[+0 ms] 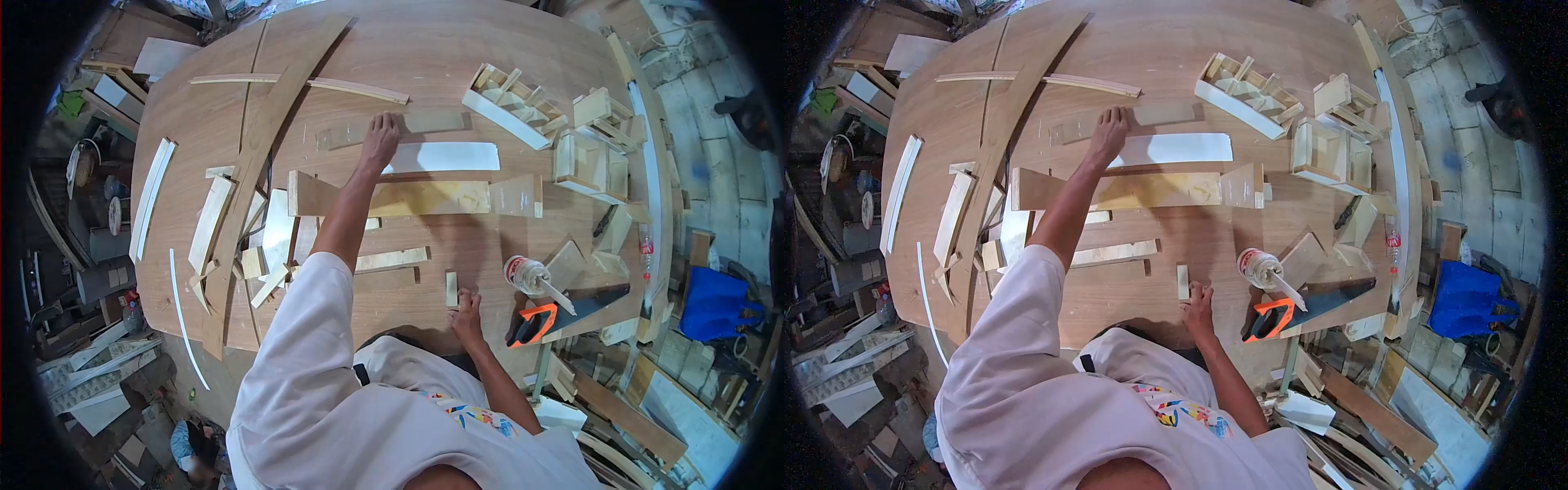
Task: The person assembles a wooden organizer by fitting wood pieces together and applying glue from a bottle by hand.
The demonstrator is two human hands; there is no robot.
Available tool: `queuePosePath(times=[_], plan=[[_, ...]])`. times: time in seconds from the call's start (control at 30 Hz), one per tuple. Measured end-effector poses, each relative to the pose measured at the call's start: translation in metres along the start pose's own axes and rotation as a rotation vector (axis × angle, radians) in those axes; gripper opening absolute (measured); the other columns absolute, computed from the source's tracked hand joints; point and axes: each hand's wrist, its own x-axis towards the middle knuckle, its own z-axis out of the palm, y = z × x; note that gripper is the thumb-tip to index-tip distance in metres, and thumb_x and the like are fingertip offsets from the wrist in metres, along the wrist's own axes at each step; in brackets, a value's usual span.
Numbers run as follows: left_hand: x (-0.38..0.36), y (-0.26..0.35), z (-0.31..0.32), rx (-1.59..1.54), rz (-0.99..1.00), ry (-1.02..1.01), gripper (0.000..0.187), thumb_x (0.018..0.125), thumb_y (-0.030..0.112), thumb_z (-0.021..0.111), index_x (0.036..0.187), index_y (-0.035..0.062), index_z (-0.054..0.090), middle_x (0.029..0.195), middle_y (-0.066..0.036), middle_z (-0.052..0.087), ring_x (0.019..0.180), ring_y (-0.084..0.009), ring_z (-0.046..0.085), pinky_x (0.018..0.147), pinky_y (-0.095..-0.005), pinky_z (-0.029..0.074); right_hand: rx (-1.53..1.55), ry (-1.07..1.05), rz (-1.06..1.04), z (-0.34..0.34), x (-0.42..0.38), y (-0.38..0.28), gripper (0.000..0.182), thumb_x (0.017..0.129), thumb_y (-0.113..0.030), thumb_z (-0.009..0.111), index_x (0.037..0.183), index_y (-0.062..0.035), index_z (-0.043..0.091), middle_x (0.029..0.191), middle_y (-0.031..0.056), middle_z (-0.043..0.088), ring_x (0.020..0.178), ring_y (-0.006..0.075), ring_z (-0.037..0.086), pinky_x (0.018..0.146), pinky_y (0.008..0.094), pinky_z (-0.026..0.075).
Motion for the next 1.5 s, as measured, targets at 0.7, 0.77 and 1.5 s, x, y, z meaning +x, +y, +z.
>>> queuePosePath(times=[0.7,0.77,1.5], plan=[[-0.095,0.079,-0.091,-0.106,0.176,0.175,0.045,0.072,0.005,0.054,0.112,-0.0129,0.044,0.107,-0.022,0.047,0.107,-0.0335,0.045,0.099,-0.0420,0.034,-0.053,0.067,-0.138,0.007,0.004,0.015,0.061,0.063,0.001,0.071,0.114,-0.0056,0.038,0.106,0.0229,0.040,0.097,0.0404,0.045,0.081,0.0453,0.043],[-0.097,0.080,-0.090,-0.102,0.206,0.205,0.045,0.077,0.011,0.054,0.114,-0.0130,0.043,0.109,-0.022,0.047,0.108,-0.0326,0.045,0.101,-0.0428,0.033,-0.038,0.092,-0.127,0.007,0.003,0.015,0.061,0.062,0.002,0.071,0.113,-0.0051,0.038,0.105,0.0223,0.041,0.096,0.0400,0.045,0.081,0.0453,0.042],[-0.113,0.099,-0.089,-0.039,0.214,0.125,0.050,0.080,0.017,0.051,0.119,-0.0131,0.041,0.113,-0.022,0.047,0.109,-0.0319,0.045,0.102,-0.0460,0.030,-0.024,0.067,-0.121,0.014,0.007,0.026,0.065,0.061,0.004,0.072,0.114,-0.0067,0.036,0.108,0.0264,0.036,0.098,0.0446,0.046,0.084,0.0461,0.042]])
